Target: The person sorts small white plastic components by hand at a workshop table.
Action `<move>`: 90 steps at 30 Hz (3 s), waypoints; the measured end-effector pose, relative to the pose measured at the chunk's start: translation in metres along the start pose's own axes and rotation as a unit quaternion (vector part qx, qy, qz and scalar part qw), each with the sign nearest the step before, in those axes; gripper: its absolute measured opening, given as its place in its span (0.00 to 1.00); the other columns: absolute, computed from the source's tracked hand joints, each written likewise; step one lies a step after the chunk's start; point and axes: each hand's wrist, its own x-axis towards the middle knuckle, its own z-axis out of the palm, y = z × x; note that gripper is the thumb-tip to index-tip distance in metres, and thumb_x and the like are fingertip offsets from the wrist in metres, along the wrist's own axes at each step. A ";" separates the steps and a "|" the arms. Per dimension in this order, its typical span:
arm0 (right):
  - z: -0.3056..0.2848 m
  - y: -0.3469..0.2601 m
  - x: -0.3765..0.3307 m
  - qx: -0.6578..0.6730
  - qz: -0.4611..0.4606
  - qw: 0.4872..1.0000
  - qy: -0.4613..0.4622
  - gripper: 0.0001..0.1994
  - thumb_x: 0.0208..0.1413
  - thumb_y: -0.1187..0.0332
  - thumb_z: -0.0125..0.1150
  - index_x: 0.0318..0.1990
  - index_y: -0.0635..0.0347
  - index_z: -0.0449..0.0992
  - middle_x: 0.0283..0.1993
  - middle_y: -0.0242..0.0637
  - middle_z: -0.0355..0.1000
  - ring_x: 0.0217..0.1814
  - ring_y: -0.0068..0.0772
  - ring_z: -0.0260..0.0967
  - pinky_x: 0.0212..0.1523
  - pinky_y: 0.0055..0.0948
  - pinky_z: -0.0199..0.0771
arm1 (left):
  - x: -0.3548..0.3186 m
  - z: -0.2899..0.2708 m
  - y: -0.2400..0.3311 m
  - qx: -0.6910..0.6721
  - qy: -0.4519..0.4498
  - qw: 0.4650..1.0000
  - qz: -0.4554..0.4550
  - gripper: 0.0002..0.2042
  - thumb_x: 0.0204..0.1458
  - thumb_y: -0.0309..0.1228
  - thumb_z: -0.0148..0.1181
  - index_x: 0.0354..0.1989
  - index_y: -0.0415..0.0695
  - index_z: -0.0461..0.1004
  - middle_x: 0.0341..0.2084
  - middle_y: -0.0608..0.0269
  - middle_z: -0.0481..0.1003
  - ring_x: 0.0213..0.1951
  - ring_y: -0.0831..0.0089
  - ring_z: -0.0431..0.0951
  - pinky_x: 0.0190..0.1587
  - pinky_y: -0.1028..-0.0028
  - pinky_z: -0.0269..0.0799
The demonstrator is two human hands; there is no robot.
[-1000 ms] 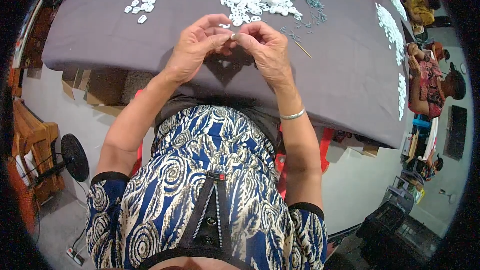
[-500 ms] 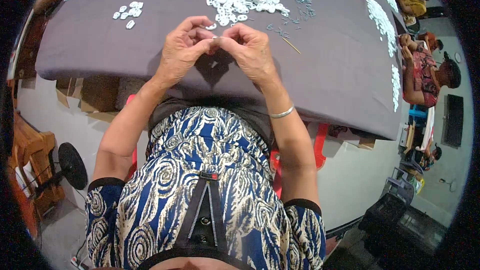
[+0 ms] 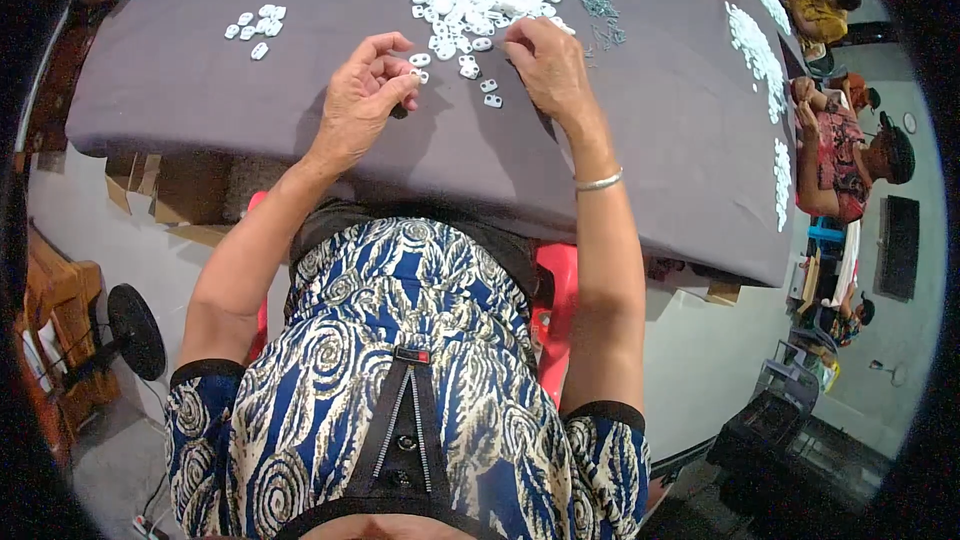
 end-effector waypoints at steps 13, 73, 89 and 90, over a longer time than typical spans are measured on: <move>0.017 -0.037 0.001 0.109 0.037 0.992 -0.050 0.03 0.54 0.73 0.54 0.33 0.63 0.70 0.24 0.36 0.68 0.26 0.32 0.65 0.29 0.29 0.65 | 0.002 0.003 0.003 0.015 0.003 1.000 0.008 0.15 0.54 0.20 0.56 0.50 0.38 0.64 0.28 0.67 0.71 0.29 0.82 0.71 0.31 0.82 0.71; 0.047 -0.055 -0.012 0.286 0.067 0.955 -0.042 0.10 0.55 0.67 0.61 0.32 0.67 0.75 0.22 0.26 0.68 0.25 0.14 0.60 0.25 0.18 0.63 | 0.002 0.004 -0.008 0.119 0.027 0.990 0.074 0.14 0.55 0.22 0.58 0.47 0.39 0.63 0.29 0.66 0.73 0.30 0.83 0.72 0.32 0.81 0.71; 0.026 -0.053 -0.010 0.362 0.169 0.917 0.006 0.10 0.59 0.65 0.55 0.33 0.63 0.76 0.25 0.26 0.72 0.24 0.14 0.62 0.25 0.16 0.63 | 0.001 -0.004 -0.001 0.094 0.012 0.995 0.031 0.13 0.54 0.21 0.56 0.46 0.40 0.65 0.30 0.67 0.72 0.31 0.83 0.71 0.30 0.82 0.70; 0.027 -0.050 -0.009 0.338 0.177 0.924 0.015 0.09 0.58 0.66 0.55 0.32 0.63 0.76 0.25 0.26 0.72 0.25 0.13 0.62 0.25 0.16 0.63 | 0.002 -0.008 -0.001 0.119 0.027 0.992 0.037 0.13 0.54 0.21 0.56 0.47 0.40 0.65 0.29 0.67 0.71 0.30 0.84 0.71 0.30 0.82 0.69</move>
